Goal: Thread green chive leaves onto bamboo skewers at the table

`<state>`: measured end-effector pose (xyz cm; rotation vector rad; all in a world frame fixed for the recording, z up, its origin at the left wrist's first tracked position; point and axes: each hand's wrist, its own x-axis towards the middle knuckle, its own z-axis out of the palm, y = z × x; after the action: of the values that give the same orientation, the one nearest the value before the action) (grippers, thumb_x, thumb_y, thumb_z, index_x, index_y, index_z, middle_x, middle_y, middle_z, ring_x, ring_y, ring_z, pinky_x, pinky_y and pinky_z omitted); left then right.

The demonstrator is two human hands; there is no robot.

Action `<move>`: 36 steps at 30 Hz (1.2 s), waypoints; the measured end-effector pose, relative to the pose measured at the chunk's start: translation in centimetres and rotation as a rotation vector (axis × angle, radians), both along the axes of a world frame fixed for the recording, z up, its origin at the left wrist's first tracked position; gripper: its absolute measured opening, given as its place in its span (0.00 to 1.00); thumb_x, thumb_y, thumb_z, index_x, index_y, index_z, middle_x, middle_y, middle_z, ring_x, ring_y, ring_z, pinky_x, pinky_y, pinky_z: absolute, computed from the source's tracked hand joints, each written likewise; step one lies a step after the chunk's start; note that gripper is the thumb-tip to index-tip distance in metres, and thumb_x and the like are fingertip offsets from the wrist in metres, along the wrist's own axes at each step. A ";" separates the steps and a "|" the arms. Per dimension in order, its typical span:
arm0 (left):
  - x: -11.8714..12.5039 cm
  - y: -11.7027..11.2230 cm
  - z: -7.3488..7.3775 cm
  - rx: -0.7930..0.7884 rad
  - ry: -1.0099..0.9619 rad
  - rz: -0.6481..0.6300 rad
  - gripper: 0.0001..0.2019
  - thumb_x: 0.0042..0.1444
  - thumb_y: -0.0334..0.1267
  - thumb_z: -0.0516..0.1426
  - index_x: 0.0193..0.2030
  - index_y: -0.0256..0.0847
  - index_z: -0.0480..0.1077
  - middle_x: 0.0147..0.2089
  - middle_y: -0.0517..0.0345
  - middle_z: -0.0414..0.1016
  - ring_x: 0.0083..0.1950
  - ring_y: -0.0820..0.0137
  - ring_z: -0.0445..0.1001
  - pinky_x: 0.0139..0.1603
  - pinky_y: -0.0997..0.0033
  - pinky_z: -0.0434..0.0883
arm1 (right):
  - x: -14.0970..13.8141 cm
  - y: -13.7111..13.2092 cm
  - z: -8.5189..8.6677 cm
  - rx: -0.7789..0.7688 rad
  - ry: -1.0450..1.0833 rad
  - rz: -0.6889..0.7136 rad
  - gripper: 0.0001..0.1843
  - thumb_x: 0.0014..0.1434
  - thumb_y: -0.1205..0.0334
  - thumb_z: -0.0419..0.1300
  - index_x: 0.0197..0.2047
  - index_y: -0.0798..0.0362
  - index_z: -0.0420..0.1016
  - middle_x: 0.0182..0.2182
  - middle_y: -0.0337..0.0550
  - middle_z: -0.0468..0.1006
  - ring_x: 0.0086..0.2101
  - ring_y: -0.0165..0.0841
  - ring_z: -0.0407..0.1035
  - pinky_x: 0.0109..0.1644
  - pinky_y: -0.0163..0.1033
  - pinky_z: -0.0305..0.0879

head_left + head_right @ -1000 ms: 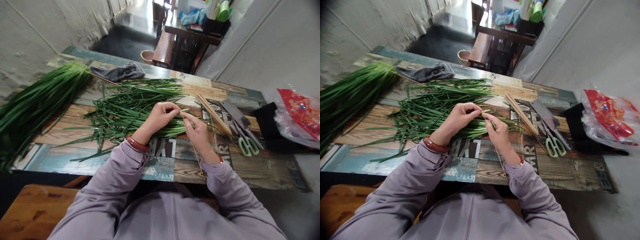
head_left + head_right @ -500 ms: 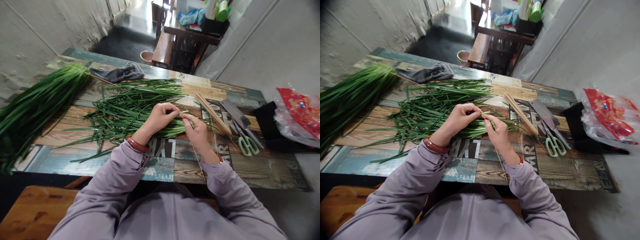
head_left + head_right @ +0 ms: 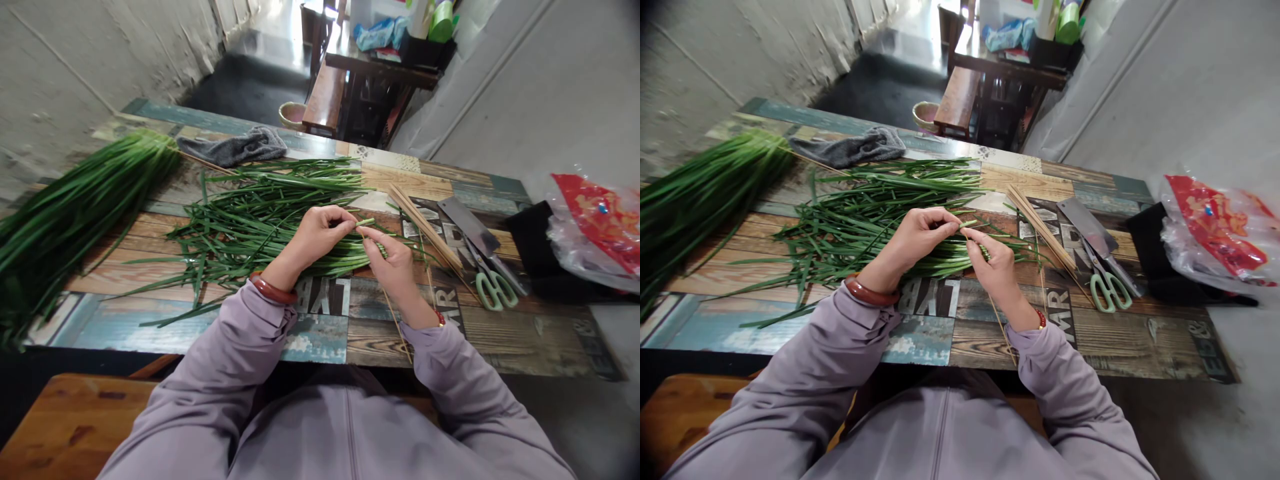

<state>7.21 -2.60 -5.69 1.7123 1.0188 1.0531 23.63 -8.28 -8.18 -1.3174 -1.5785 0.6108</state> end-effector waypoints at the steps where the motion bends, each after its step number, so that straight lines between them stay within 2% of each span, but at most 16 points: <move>1: 0.0 0.0 0.0 0.005 0.001 -0.002 0.07 0.54 0.34 0.59 0.30 0.35 0.78 0.33 0.56 0.80 0.36 0.70 0.76 0.42 0.72 0.70 | 0.0 0.0 0.0 0.006 -0.001 0.000 0.15 0.61 0.59 0.57 0.46 0.49 0.82 0.45 0.41 0.84 0.46 0.36 0.79 0.54 0.42 0.73; 14: 0.3 -0.1 -0.3 0.033 0.050 -0.036 0.07 0.54 0.32 0.58 0.30 0.35 0.78 0.33 0.56 0.80 0.34 0.72 0.75 0.39 0.74 0.69 | -0.1 0.2 -0.4 0.037 -0.044 -0.043 0.13 0.61 0.58 0.56 0.40 0.52 0.81 0.38 0.43 0.84 0.39 0.36 0.78 0.46 0.41 0.73; 23: -0.1 0.1 -0.4 0.105 0.151 -0.035 0.09 0.57 0.34 0.56 0.33 0.35 0.78 0.35 0.55 0.81 0.37 0.70 0.75 0.40 0.73 0.69 | 0.0 0.4 -0.7 0.014 -0.005 -0.028 0.13 0.62 0.57 0.56 0.43 0.52 0.79 0.41 0.45 0.83 0.42 0.37 0.77 0.49 0.42 0.71; 26: -0.1 0.2 -0.5 0.122 0.143 -0.039 0.09 0.58 0.34 0.56 0.34 0.35 0.78 0.36 0.55 0.81 0.37 0.70 0.76 0.42 0.72 0.70 | 0.1 0.3 -1.0 -0.033 0.014 -0.061 0.19 0.62 0.55 0.57 0.53 0.52 0.74 0.39 0.44 0.83 0.37 0.35 0.76 0.45 0.42 0.71; 28: -0.2 0.2 -0.6 0.131 0.134 -0.032 0.09 0.58 0.34 0.57 0.35 0.35 0.78 0.36 0.54 0.81 0.38 0.70 0.76 0.44 0.72 0.70 | 0.2 0.3 -1.0 -0.044 0.019 -0.060 0.26 0.62 0.55 0.57 0.62 0.51 0.67 0.43 0.45 0.82 0.35 0.33 0.74 0.43 0.41 0.70; 30: -0.2 0.3 -0.7 0.139 0.133 -0.034 0.09 0.58 0.34 0.57 0.35 0.35 0.79 0.37 0.54 0.81 0.38 0.70 0.76 0.45 0.71 0.70 | 0.3 0.2 -1.0 -0.029 0.009 -0.029 0.28 0.63 0.56 0.56 0.65 0.50 0.64 0.51 0.47 0.79 0.36 0.32 0.74 0.44 0.40 0.70; 32: -0.2 0.4 -0.7 0.149 0.135 -0.042 0.09 0.58 0.34 0.57 0.35 0.35 0.79 0.36 0.54 0.81 0.38 0.70 0.76 0.45 0.71 0.70 | 0.3 0.3 -0.9 -0.006 0.001 -0.004 0.26 0.63 0.57 0.55 0.63 0.49 0.65 0.56 0.47 0.75 0.38 0.32 0.73 0.45 0.40 0.69; 36: -0.3 0.5 -0.9 0.168 0.140 -0.055 0.09 0.58 0.34 0.57 0.34 0.36 0.79 0.34 0.55 0.80 0.37 0.70 0.76 0.44 0.72 0.70 | 0.2 0.4 -1.0 0.013 0.011 0.001 0.20 0.63 0.57 0.56 0.58 0.49 0.68 0.52 0.45 0.77 0.38 0.32 0.73 0.45 0.40 0.68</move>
<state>6.93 -2.15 -6.56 1.9623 0.9874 1.0185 23.80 -7.93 -9.18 -1.3014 -1.5719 0.6071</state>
